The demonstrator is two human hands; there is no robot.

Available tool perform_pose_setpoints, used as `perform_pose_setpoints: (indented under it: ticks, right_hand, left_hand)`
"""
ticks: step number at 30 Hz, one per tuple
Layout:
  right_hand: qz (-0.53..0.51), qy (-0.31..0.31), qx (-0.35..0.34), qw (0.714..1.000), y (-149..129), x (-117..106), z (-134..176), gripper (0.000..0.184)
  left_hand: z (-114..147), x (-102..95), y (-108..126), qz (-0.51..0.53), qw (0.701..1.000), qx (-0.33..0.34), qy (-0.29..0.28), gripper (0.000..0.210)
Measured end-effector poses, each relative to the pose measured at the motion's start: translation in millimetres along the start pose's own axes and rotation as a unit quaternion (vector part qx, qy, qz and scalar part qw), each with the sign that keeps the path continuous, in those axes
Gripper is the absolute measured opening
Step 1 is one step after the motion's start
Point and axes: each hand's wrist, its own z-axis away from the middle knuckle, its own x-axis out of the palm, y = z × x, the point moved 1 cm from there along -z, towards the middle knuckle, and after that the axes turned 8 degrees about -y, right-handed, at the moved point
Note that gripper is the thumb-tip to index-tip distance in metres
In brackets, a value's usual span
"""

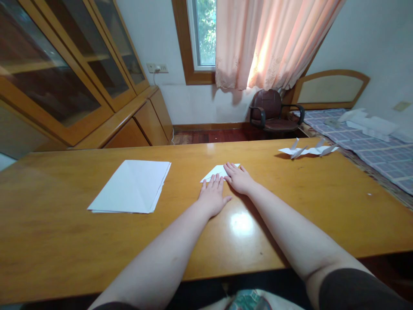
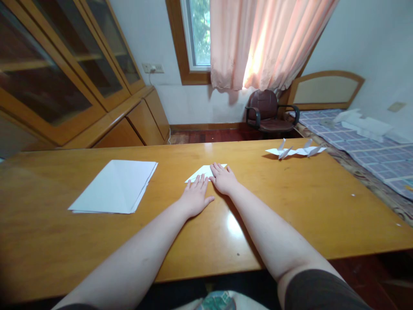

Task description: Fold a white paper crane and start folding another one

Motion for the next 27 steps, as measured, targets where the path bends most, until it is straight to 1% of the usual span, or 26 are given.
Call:
perform_pose_setpoints:
  ticks: [3,8,11,13,16,22,25,27]
  right_hand:
    - [0.001,0.002,-0.001,1.000,1.1,0.2,-0.1,0.060]
    - [0.000,0.006,-0.001,1.000,1.5,2.0,-0.4,0.061]
    - [0.001,0.006,0.000,1.000,1.8,2.4,-0.4,0.061]
    - [0.003,0.006,0.000,1.000,1.8,2.2,-0.2,0.060]
    - [0.006,0.004,0.001,1.000,1.3,1.7,0.0,0.060]
    - [0.011,0.001,0.004,1.000,0.8,1.4,0.3,0.061]
    - [0.009,0.000,0.002,1.000,1.2,1.6,0.1,0.060]
    - [0.008,0.000,0.003,1.000,1.3,1.5,0.2,0.060]
  left_hand:
    - [0.7,-2.1,-0.6,0.007,1.000,-0.010,-0.013,0.084]
    - [1.9,-6.1,-2.9,0.010,0.999,-0.003,-0.032,0.087]
    - [2.8,-7.9,-2.1,0.006,0.999,-0.006,-0.035,0.088]
    - [3.7,-8.5,-0.4,0.004,0.999,-0.020,-0.031,0.089]
    - [6.7,-9.3,2.7,-0.002,0.998,-0.064,-0.015,0.090]
    - [14.7,-11.3,3.0,-0.039,0.979,-0.200,0.030,0.098]
    - [14.8,-13.0,0.0,-0.067,0.968,-0.237,0.041,0.092]
    - [14.7,-15.0,-2.3,-0.069,0.964,-0.254,0.032,0.087]
